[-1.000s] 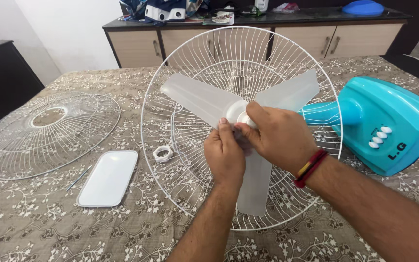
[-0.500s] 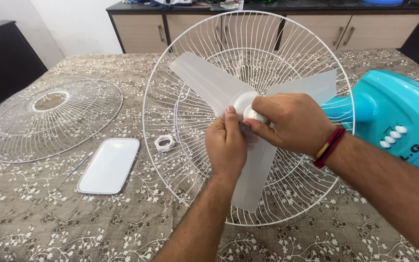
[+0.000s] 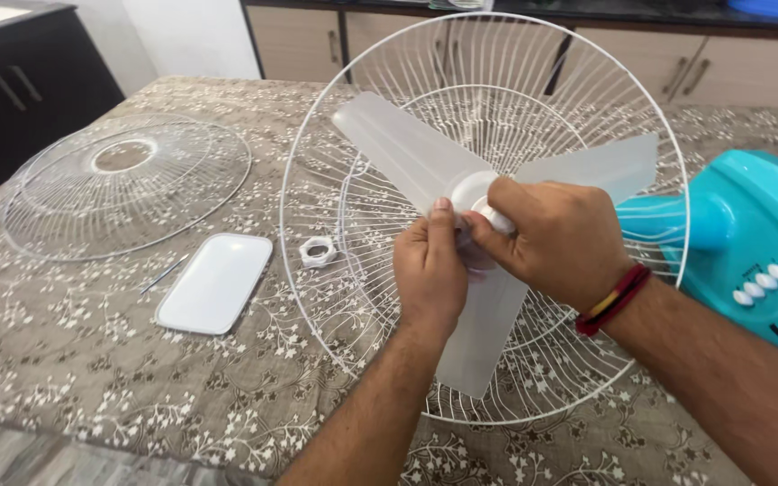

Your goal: The person disassembles a table fan by hand. They remove the front grille, unscrew the central cap, take off the fan blades, remove the rear grille, and then detach the motor housing from the neck. The components are placed on the table.

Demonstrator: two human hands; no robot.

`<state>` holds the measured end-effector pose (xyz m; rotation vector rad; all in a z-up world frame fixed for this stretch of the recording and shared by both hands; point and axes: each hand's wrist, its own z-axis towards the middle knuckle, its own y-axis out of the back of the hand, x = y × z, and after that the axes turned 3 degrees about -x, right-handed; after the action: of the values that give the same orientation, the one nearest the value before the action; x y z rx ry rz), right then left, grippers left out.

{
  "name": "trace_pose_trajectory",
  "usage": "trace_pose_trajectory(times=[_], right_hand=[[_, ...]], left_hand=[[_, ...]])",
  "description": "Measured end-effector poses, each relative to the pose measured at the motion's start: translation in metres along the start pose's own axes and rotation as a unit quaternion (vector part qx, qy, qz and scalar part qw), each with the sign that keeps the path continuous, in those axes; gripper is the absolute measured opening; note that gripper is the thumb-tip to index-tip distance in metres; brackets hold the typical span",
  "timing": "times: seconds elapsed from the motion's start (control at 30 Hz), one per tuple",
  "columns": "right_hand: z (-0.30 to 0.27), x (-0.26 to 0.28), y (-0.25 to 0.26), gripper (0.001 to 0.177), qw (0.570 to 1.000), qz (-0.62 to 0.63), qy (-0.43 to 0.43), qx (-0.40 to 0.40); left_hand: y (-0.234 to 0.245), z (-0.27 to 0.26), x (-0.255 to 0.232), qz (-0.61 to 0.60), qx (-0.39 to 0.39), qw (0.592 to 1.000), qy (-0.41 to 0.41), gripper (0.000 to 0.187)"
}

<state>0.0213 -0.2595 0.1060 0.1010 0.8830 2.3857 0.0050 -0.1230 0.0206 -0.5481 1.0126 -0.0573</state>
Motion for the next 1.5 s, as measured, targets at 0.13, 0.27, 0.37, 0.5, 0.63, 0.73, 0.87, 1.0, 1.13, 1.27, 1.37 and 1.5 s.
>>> trace_pose_trajectory(times=[0.13,0.27,0.37,0.5,0.63,0.73,0.87,1.0,1.13,1.27,1.37,1.5], right_hand=[[-0.003,0.001,0.001,0.030,1.000,0.015,-0.002,0.002],[-0.002,0.001,0.001,0.032,1.000,0.022,0.006,0.009],[0.000,-0.001,0.001,0.034,0.999,0.030,0.015,0.015],[0.004,-0.003,-0.003,0.034,0.999,0.033,0.032,0.011],[0.012,-0.002,-0.012,0.034,1.000,0.019,0.005,-0.014],[0.020,-0.003,-0.020,0.033,1.000,0.011,-0.012,-0.016],[0.024,-0.004,-0.025,0.034,1.000,0.011,-0.009,-0.015],[0.026,-0.009,-0.024,0.035,1.000,0.010,0.010,0.000],[0.027,-0.007,-0.023,0.034,0.999,0.009,-0.035,0.022],[0.022,0.001,-0.026,0.034,0.996,0.008,-0.094,0.003],[0.017,0.009,-0.028,0.037,0.993,0.003,-0.121,-0.017],[0.013,0.014,-0.033,0.042,0.980,-0.007,-0.199,-0.019]], left_hand=[[-0.002,-0.003,0.000,0.021,-0.029,0.999,0.031,0.045],[-0.001,-0.002,0.000,0.031,-0.031,0.999,0.029,0.045],[0.001,-0.001,0.001,0.071,-0.027,0.997,-0.018,0.046],[0.004,0.003,0.001,0.105,-0.029,0.994,-0.027,0.046],[0.008,0.022,0.000,0.103,-0.009,0.995,-0.008,0.045],[0.011,0.037,0.002,0.129,-0.005,0.991,-0.043,0.046],[0.015,0.043,0.007,0.126,-0.005,0.991,-0.052,0.046],[0.015,0.042,0.011,0.087,0.003,0.996,-0.030,0.046],[0.014,0.038,0.011,0.076,-0.002,0.997,-0.032,0.045],[0.014,0.036,0.006,0.086,0.006,0.995,-0.042,0.043],[0.015,0.030,0.005,0.075,0.009,0.997,-0.031,0.043],[0.013,0.030,0.007,0.051,0.002,0.998,-0.023,0.042]])
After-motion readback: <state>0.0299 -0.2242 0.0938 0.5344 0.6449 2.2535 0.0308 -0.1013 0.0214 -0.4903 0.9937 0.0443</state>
